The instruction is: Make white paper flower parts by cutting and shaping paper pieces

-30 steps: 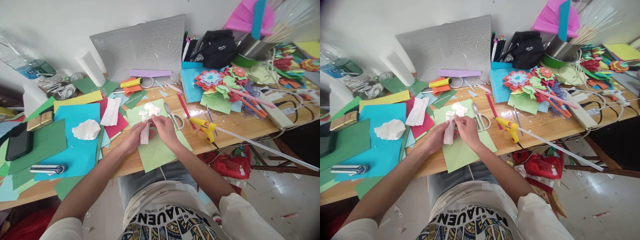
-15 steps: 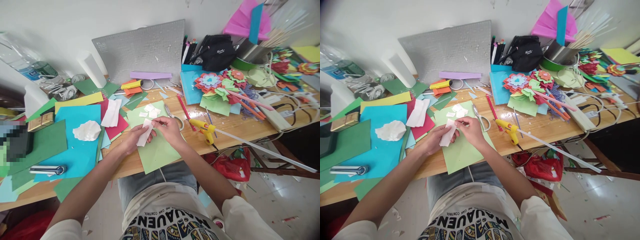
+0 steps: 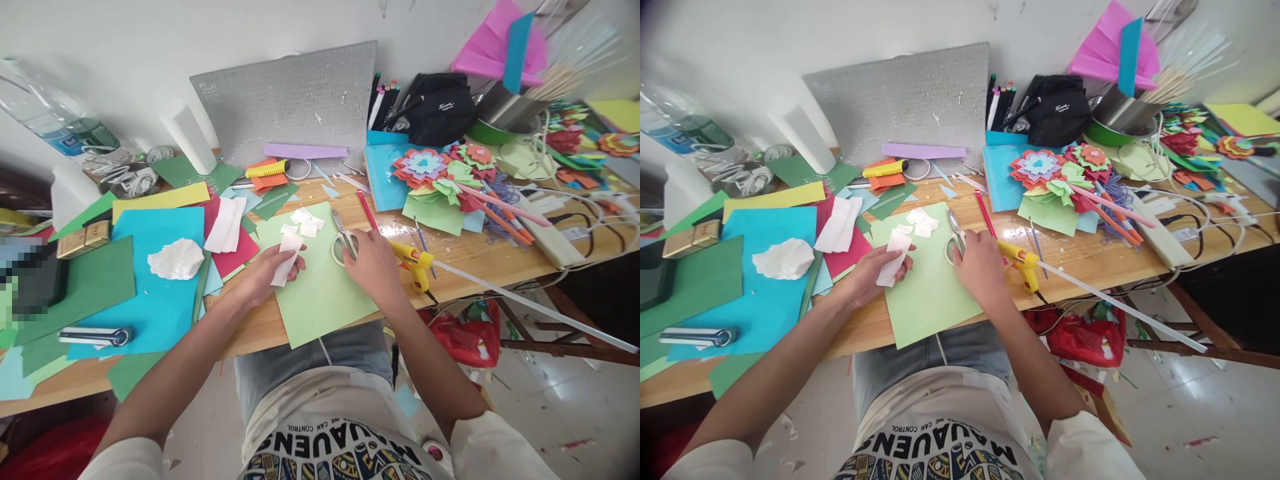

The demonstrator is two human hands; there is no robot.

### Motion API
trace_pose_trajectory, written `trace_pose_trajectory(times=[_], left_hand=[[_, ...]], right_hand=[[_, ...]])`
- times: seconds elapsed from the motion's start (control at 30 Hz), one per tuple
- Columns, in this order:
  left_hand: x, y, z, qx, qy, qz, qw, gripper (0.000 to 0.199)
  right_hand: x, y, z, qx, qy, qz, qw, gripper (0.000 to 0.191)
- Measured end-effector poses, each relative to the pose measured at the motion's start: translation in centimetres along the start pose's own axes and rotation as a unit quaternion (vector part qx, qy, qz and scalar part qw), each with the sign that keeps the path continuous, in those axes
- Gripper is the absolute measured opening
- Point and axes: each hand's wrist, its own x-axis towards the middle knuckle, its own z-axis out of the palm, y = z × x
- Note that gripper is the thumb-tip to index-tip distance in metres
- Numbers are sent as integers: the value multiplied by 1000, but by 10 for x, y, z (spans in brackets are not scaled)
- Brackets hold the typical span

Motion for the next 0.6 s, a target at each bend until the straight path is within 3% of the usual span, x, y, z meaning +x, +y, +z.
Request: trace_pose_trajectory(times=[0.1,0.2,0.33,0.4,0.47,0.53,0.6], left_hand=[[2,1,-3,-28,18,-26,999,22],[3,4,-2,-33,43,-48,997,18],[2,8,-2,-24,59,-49,997,25],[2,8,-3,-21,60,-40,997,26],[2,8,-4,-20,54,-31,998,26],[1,8,-4,-19,55,-23,998,27],[0,8,-3,-16,62,-17,998,27]], right_hand=[[2,2,0,-86,-65,-11,994,30],[8,-5,-1,-99,-80,0,992,36],[11,-7,-9,-29,-58,39,997,35],[7,-5,-17,84,-19,52,995,37],[2,-3,-25,269,0,60,961,47],[-3,-3,-31,451,-30,63,890,59],[-7,-4,-34,550,-88,67,828,70]])
